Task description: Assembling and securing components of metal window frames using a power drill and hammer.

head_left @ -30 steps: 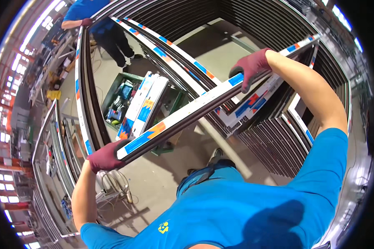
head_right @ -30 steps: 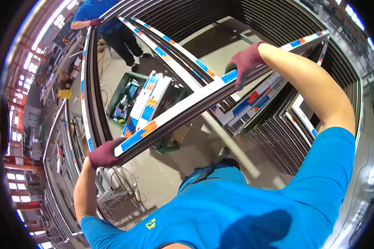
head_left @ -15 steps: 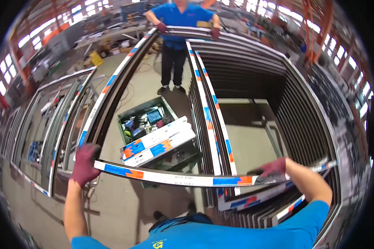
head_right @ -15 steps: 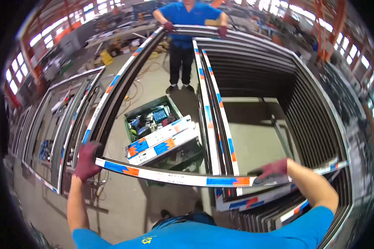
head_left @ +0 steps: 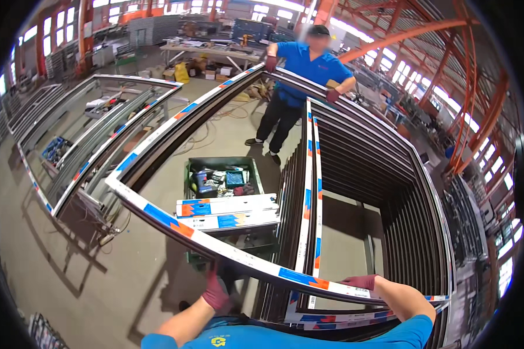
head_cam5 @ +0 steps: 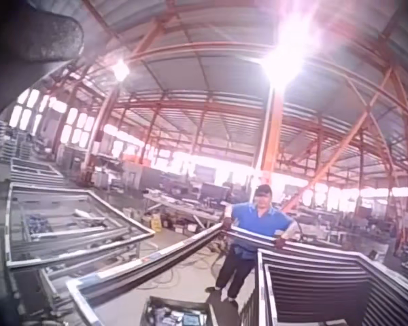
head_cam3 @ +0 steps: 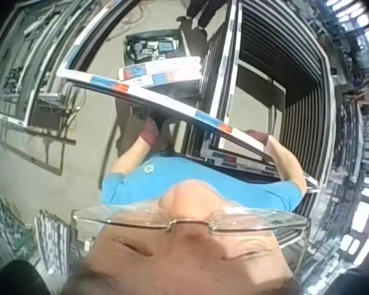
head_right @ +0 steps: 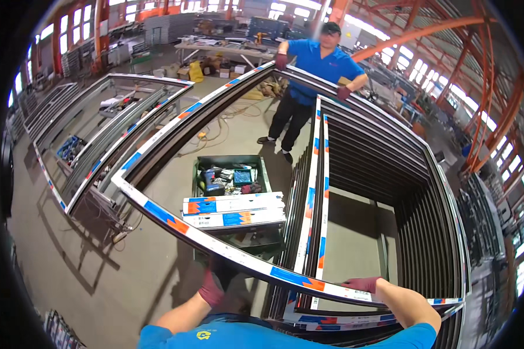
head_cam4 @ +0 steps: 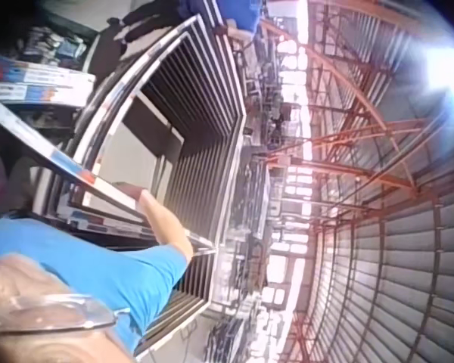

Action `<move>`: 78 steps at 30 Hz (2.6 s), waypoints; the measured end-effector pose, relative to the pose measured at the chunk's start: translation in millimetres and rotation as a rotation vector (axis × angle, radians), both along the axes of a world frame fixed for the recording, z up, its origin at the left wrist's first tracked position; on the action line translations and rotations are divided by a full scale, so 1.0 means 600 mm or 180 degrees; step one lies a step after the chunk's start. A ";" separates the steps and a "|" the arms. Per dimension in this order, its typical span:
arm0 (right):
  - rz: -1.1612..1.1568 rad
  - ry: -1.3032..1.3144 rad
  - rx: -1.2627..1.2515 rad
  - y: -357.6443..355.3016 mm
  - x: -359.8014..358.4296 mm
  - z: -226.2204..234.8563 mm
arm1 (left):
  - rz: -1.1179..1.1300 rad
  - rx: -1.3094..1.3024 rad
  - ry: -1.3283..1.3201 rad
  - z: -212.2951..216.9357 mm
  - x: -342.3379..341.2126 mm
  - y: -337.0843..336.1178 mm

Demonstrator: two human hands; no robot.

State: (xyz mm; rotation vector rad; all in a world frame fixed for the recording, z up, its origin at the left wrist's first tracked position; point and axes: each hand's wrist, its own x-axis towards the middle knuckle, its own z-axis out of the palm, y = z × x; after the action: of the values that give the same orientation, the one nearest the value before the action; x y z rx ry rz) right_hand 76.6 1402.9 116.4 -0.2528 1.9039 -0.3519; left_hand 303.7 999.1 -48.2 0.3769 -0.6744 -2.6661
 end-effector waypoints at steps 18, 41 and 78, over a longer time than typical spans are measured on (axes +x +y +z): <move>0.1260 -0.1117 -0.0210 -0.565 0.088 -0.068 | 0.1738 -0.0166 -0.0496 0.217 0.076 -0.602; 0.0379 -0.1823 -0.0399 -1.316 0.373 -0.107 | 0.2514 0.0065 -0.0805 0.146 0.422 -1.513; -0.0489 -0.1416 -0.0693 -2.649 0.931 -0.197 | 0.2703 -0.0058 -0.3533 -0.091 1.036 -2.683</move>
State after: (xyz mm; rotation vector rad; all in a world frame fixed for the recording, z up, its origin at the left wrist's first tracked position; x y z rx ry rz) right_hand 635.2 -186.7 -1.7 -0.1556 1.4493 -0.6635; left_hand 925.1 -610.4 -102.8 1.7217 -0.5891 -1.4804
